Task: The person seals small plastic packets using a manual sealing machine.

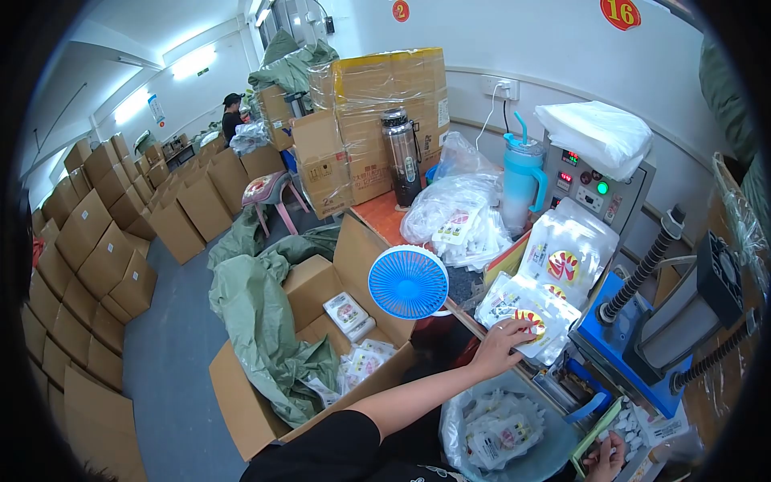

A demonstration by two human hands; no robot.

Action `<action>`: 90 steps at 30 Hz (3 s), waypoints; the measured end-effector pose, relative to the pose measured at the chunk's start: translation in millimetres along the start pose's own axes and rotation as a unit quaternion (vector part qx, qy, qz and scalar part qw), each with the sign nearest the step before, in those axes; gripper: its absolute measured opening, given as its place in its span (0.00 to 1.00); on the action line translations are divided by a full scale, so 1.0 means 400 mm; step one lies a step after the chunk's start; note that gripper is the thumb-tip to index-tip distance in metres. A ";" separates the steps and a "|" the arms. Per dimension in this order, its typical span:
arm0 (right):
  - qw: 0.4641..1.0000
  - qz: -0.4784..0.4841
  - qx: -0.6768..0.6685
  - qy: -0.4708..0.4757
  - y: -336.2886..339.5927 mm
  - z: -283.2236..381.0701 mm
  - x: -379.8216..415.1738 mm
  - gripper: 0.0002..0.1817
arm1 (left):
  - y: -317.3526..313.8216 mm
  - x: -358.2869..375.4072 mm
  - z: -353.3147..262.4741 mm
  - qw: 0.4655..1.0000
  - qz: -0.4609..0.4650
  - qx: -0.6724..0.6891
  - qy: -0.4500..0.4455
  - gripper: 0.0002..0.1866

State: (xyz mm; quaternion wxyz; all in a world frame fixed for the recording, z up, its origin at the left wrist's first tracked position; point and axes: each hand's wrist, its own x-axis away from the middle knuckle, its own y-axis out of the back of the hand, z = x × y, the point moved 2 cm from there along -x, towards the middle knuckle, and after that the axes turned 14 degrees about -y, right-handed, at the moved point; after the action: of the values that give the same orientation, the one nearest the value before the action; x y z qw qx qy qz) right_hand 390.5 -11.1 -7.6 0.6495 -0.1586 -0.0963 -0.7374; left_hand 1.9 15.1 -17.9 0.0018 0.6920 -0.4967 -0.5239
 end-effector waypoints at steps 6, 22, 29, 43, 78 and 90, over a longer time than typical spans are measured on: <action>1.000 -0.008 -0.016 -0.020 -0.009 0.009 0.009 0.14 | -0.001 0.000 0.001 1.000 0.006 -0.008 -0.003 0.25; 1.000 -0.008 -0.007 0.017 0.014 -0.033 -0.013 0.12 | 0.123 -0.020 -0.078 0.989 -0.010 0.019 0.144 0.14; 0.997 -0.052 0.046 0.024 -0.037 0.039 0.056 0.11 | 0.054 0.081 -0.254 0.926 0.070 0.289 0.232 0.05; 0.959 0.163 0.227 0.041 -0.229 0.038 0.152 0.10 | -0.057 0.204 -0.245 0.906 0.164 0.319 0.224 0.09; 0.995 0.003 -0.101 -0.005 -0.007 0.038 0.044 0.14 | 0.082 0.030 -0.029 0.996 0.048 -0.074 0.007 0.08; 0.983 0.042 0.105 0.143 -0.191 0.082 0.138 0.09 | 0.004 0.137 -0.262 0.891 0.113 0.321 0.302 0.07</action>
State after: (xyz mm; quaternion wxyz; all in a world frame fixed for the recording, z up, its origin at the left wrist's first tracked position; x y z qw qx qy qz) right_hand 313.0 -40.3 47.6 0.6998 0.0140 -0.0724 -0.7106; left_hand 74.6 -77.6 -9.5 -0.0110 0.7193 -0.6877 -0.0977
